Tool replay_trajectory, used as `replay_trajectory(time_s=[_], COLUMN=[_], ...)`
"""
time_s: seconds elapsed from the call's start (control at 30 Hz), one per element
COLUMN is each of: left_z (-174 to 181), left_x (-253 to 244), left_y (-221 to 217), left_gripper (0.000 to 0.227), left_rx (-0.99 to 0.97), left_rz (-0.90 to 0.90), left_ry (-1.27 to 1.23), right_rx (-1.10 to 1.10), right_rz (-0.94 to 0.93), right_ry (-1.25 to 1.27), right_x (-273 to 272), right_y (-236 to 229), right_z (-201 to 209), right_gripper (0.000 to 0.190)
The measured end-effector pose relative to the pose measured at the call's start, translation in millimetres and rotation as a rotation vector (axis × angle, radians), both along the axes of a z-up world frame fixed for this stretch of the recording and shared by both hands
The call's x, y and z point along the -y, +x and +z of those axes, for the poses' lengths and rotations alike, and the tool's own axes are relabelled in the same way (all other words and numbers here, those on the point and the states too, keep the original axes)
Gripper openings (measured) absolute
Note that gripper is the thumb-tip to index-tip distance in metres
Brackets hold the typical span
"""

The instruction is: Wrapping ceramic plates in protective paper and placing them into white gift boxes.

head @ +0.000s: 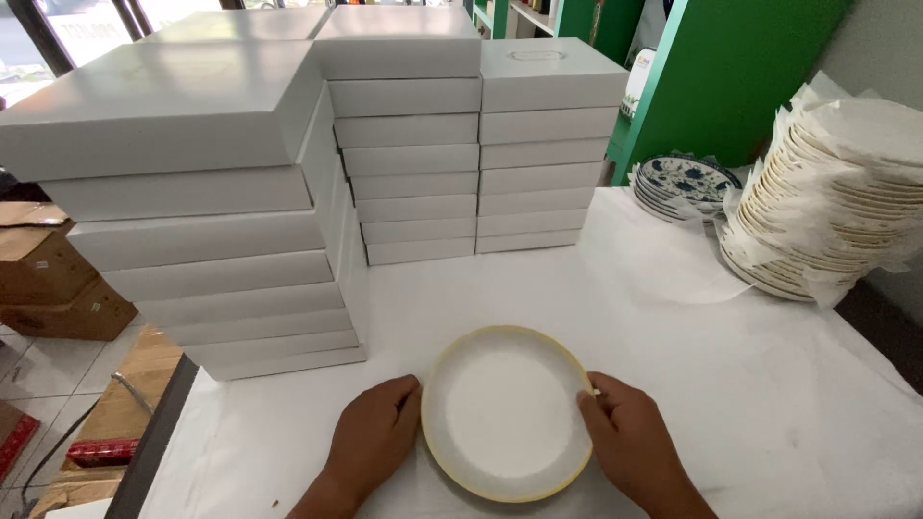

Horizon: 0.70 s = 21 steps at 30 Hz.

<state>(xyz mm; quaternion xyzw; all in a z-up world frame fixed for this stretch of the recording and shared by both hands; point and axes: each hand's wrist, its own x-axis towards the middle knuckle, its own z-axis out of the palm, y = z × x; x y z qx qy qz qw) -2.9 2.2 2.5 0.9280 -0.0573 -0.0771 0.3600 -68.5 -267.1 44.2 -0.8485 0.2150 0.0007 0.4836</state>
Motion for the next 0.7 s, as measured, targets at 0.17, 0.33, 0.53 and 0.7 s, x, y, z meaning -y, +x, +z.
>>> replay_trajectory(time_s=[0.17, 0.33, 0.53, 0.7], left_z=[-2.2, -3.4, 6.2, -18.3], left_x=[-3.0, -3.2, -0.9, -1.1], left_y=[0.6, 0.9, -2.7, 5.0], left_gripper=[0.037, 0.037, 0.042, 0.042], left_rx=[-0.009, -0.011, -0.037, 0.020], left_rz=[-0.015, -0.013, 0.017, -0.012], left_ry=[0.002, -0.007, -0.085, 0.078], right_rx=[-0.115, -0.229, -0.239, -0.135], right_rz=[0.005, 0.117, 0.162, 0.190], right_ry=[-0.033, -0.179, -0.565, 0.009], right_x=[-3.5, -1.1, 7.2, 13.3], right_y=[-1.5, 0.5, 7.6, 18.8], right_z=[7.9, 11.4, -2.4, -26.7], right_gripper=[0.032, 0.044, 0.049, 0.028])
